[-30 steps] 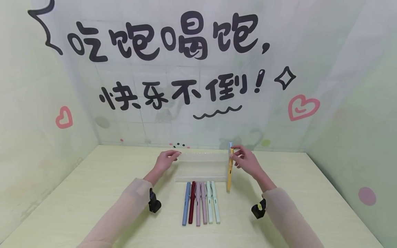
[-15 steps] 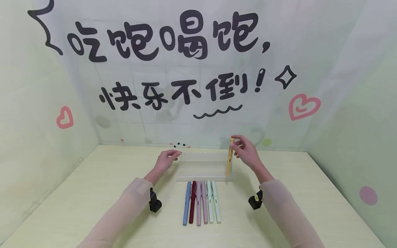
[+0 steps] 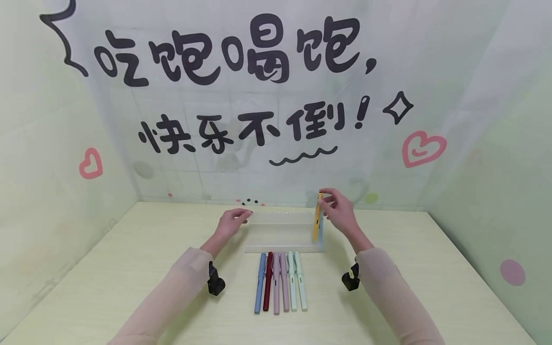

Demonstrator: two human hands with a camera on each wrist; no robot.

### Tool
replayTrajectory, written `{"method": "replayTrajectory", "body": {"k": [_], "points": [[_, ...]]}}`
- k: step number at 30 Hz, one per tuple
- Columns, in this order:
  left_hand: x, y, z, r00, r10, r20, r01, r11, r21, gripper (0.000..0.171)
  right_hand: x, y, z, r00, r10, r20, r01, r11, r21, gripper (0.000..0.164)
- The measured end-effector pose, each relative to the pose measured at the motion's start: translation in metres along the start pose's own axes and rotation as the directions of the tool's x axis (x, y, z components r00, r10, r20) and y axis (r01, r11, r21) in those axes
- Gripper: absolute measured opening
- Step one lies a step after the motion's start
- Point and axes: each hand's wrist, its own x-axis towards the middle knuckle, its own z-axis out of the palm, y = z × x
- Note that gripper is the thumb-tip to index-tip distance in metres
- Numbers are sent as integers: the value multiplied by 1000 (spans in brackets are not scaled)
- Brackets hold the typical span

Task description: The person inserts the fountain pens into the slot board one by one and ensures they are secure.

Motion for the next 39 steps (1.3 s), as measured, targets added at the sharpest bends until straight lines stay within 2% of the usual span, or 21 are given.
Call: {"method": "replayTrajectory", "body": {"k": [10, 23, 35, 39], "points": [[-2, 1, -1, 1000, 17, -5, -17, 1000, 0, 26, -3, 2, 7, 999, -8, 31, 9, 1000, -23, 32], [-3, 1, -2, 1000, -2, 10, 2, 1000, 0, 28, -3, 6, 11, 999, -27, 39, 28, 999, -38, 31], [-2, 1, -1, 1000, 1, 6, -1, 1000, 11, 28, 0, 5, 14, 999, -43, -2, 41, 981, -188, 27], [-2, 0, -1, 1000, 4, 5, -4, 1000, 13, 28, 1, 8, 15, 999, -42, 0, 41, 982, -183, 27]]}}
